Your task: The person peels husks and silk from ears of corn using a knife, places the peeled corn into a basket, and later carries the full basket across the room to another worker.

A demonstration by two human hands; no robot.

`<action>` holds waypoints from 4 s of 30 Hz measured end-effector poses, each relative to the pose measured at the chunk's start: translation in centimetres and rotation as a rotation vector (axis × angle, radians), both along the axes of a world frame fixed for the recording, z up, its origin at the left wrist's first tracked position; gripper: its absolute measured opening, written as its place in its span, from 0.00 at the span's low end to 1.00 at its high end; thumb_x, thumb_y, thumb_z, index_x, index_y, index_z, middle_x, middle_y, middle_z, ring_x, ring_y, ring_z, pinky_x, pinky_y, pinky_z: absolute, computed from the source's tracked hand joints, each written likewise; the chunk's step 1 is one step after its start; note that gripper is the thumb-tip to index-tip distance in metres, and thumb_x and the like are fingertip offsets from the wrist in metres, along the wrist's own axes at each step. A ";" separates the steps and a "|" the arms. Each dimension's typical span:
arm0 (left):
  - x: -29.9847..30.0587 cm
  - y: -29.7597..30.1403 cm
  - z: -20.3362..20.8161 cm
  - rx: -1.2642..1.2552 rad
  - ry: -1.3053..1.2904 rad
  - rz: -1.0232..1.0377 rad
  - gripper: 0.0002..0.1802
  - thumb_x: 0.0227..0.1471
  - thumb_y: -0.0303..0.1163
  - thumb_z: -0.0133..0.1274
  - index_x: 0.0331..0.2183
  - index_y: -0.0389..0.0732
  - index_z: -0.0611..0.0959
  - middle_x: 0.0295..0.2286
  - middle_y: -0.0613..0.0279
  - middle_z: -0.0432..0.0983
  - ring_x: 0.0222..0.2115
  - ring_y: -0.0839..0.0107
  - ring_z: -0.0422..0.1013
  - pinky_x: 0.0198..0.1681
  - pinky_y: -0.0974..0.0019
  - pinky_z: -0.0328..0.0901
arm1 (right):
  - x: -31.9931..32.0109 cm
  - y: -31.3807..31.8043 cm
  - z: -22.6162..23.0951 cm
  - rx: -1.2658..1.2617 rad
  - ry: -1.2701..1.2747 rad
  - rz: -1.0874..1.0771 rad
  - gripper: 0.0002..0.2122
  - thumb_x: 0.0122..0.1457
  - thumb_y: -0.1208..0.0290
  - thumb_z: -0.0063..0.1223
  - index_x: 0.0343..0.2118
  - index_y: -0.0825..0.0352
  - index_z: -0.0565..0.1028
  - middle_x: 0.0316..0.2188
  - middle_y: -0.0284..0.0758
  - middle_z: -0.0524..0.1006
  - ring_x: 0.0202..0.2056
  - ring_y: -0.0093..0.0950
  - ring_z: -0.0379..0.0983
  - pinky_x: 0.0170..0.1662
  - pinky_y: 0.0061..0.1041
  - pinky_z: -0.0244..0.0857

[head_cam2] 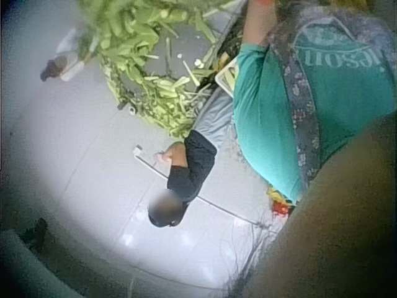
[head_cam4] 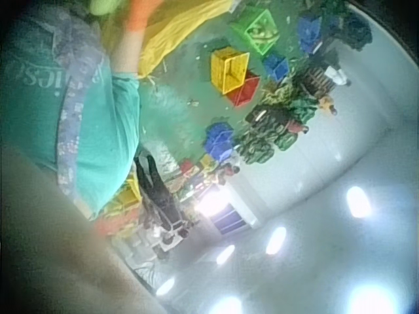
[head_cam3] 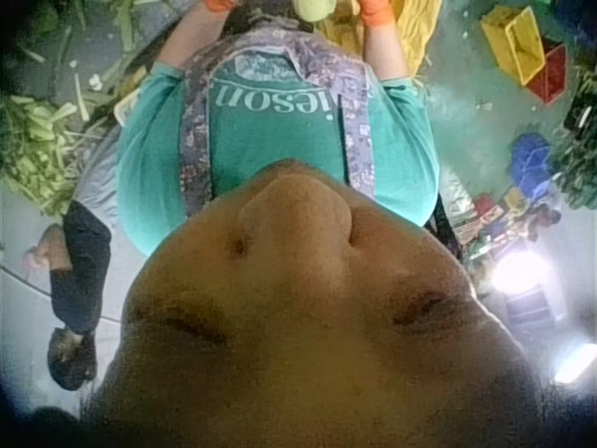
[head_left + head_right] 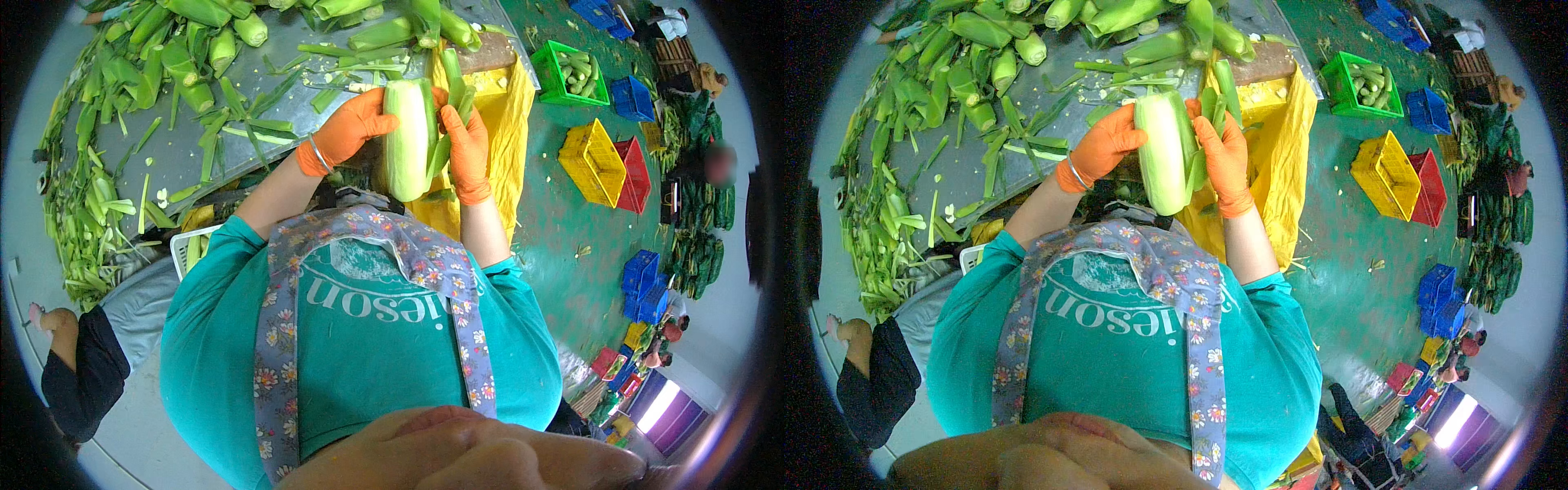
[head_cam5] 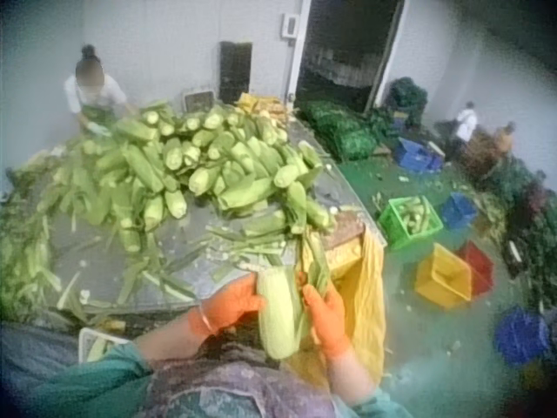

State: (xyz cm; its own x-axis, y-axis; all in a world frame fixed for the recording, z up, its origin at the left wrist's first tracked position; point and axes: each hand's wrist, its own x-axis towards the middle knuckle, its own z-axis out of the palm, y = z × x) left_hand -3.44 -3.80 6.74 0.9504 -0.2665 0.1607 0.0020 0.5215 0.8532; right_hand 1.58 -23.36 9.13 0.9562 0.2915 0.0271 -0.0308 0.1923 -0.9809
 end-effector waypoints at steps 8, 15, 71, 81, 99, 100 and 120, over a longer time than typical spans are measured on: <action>-0.2 -2.3 -0.7 -0.111 0.101 0.078 0.31 0.61 0.37 0.50 0.62 0.36 0.64 0.53 0.60 0.69 0.51 0.70 0.67 0.57 0.65 0.61 | -0.3 -0.1 -0.1 0.008 0.154 0.096 0.08 0.60 0.72 0.60 0.41 0.69 0.79 0.33 0.27 0.80 0.32 0.16 0.73 0.38 0.19 0.69; -1.1 -3.2 -2.0 0.294 0.040 0.269 0.42 0.43 0.31 0.69 0.59 0.38 0.68 0.49 0.63 0.71 0.47 0.75 0.68 0.52 0.68 0.65 | -1.4 -0.1 -0.7 -0.371 -0.314 0.009 0.07 0.62 0.72 0.52 0.36 0.70 0.78 0.27 0.27 0.75 0.30 0.18 0.68 0.34 0.24 0.64; -1.0 6.6 0.1 0.097 0.006 0.270 0.32 0.53 0.34 0.58 0.56 0.29 0.71 0.53 0.47 0.72 0.54 0.58 0.69 0.60 0.58 0.61 | 5.1 -18.2 -12.0 -0.581 0.047 -0.168 0.09 0.60 0.67 0.55 0.36 0.67 0.77 0.33 0.31 0.77 0.35 0.21 0.71 0.41 0.21 0.65; -4.3 5.6 1.2 0.954 -0.210 0.780 0.35 0.41 0.24 0.67 0.53 0.41 0.77 0.52 0.57 0.75 0.51 0.61 0.72 0.56 0.63 0.65 | 5.7 -8.0 -8.6 -0.683 -0.258 0.099 0.14 0.60 0.69 0.57 0.47 0.69 0.77 0.49 0.39 0.77 0.48 0.32 0.74 0.52 0.28 0.66; -50.4 22.3 -30.7 -0.650 0.894 1.898 0.29 0.57 0.60 0.44 0.46 0.48 0.81 0.42 0.64 0.81 0.40 0.59 0.78 0.36 0.58 0.74 | 15.9 11.7 -9.4 -1.161 -1.124 0.336 0.23 0.52 0.63 0.60 0.52 0.63 0.74 0.48 0.40 0.77 0.49 0.41 0.72 0.53 0.36 0.66; -50.4 20.5 -31.4 -0.816 0.856 1.886 0.30 0.57 0.59 0.43 0.48 0.48 0.79 0.45 0.62 0.79 0.44 0.57 0.76 0.41 0.55 0.73 | 16.7 13.0 -9.5 -1.252 -1.245 0.296 0.25 0.51 0.65 0.60 0.54 0.62 0.72 0.50 0.40 0.76 0.51 0.40 0.71 0.54 0.35 0.66; -46.1 20.1 -33.4 -1.111 0.531 2.170 0.24 0.57 0.50 0.54 0.49 0.45 0.77 0.47 0.57 0.77 0.45 0.50 0.74 0.46 0.41 0.71 | 16.0 16.5 -0.1 -0.343 -0.420 0.395 0.32 0.56 0.84 0.59 0.64 0.63 0.63 0.56 0.37 0.71 0.53 0.29 0.69 0.58 0.28 0.63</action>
